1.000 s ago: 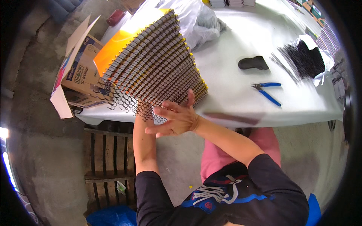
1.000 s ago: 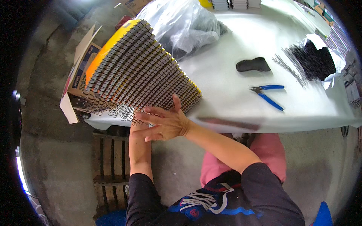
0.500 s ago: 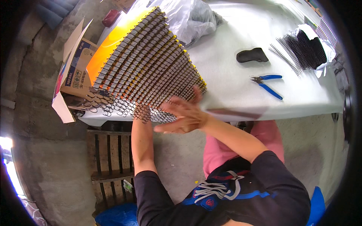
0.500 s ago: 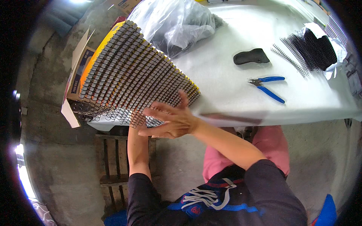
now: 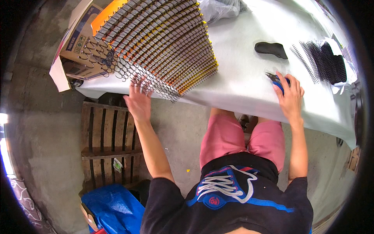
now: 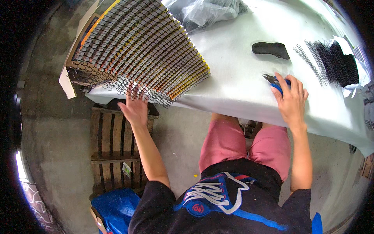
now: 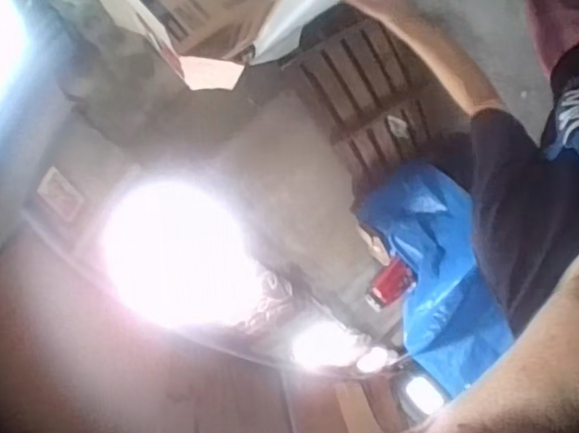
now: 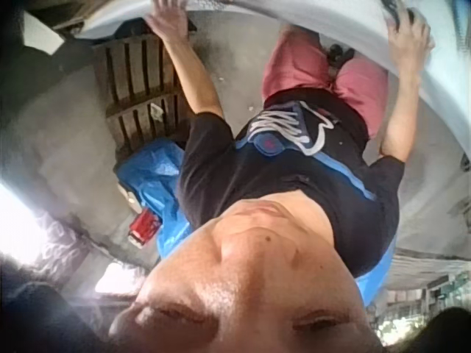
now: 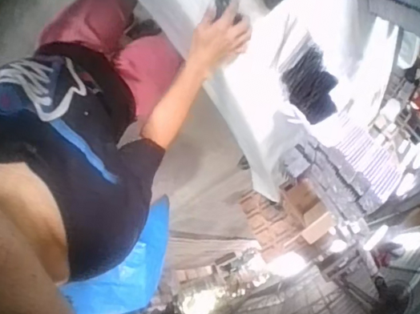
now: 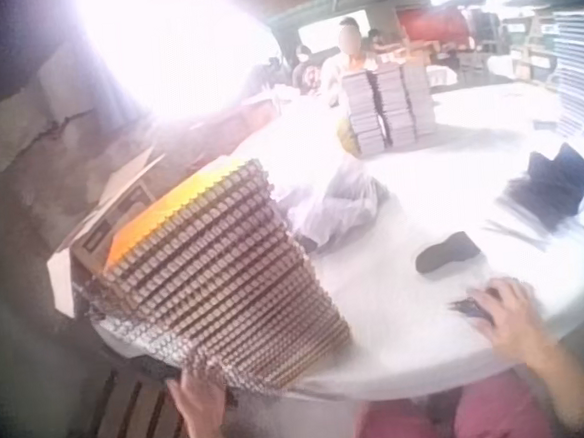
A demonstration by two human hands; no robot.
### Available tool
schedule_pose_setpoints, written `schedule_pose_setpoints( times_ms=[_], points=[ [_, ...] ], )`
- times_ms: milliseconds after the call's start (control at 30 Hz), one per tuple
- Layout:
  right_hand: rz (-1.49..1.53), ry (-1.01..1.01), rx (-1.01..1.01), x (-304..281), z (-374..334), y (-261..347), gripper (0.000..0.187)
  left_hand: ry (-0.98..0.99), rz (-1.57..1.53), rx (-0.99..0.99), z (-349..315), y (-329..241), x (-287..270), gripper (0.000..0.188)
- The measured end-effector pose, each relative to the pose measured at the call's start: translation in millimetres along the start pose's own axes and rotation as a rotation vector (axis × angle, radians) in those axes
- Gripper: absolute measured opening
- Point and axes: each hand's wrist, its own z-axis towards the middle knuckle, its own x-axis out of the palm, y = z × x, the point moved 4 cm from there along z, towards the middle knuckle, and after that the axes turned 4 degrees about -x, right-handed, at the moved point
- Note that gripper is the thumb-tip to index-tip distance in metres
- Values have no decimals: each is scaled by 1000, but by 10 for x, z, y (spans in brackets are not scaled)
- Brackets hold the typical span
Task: The person uses a pair of snips to trim excess wire from the spiral binding of a stack of yellow notebooks on a production table, then aligns the stack and repeats the process on the other end of the binding.
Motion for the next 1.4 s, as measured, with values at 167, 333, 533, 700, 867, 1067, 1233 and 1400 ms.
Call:
schedule_pose_setpoints(
  times_ms=[167,333,533,700,867,1067,1233,1400],
  points=[
    [572,-101,-128,-83,-42,1033,50,-211,327,-107,-622,420,463,58],
    [481,44,-290,36,-87,1978,46,-363,414,11,-548,629,741,19],
    [345,-127,-235,23,50,2134,49,-349,386,184,-504,727,742,16],
    [361,-104,-205,51,121,2187,44,-350,355,210,-496,764,755,17],
    [359,-50,-213,74,112,2221,38,-347,334,214,-496,769,744,17],
    [423,-28,-230,98,180,2277,29,-355,308,205,-503,757,749,17],
    [468,124,-244,258,246,2198,23,-325,361,195,-493,749,706,19],
    [413,20,-251,213,206,2195,21,-318,392,166,-515,684,737,23]
  ],
)
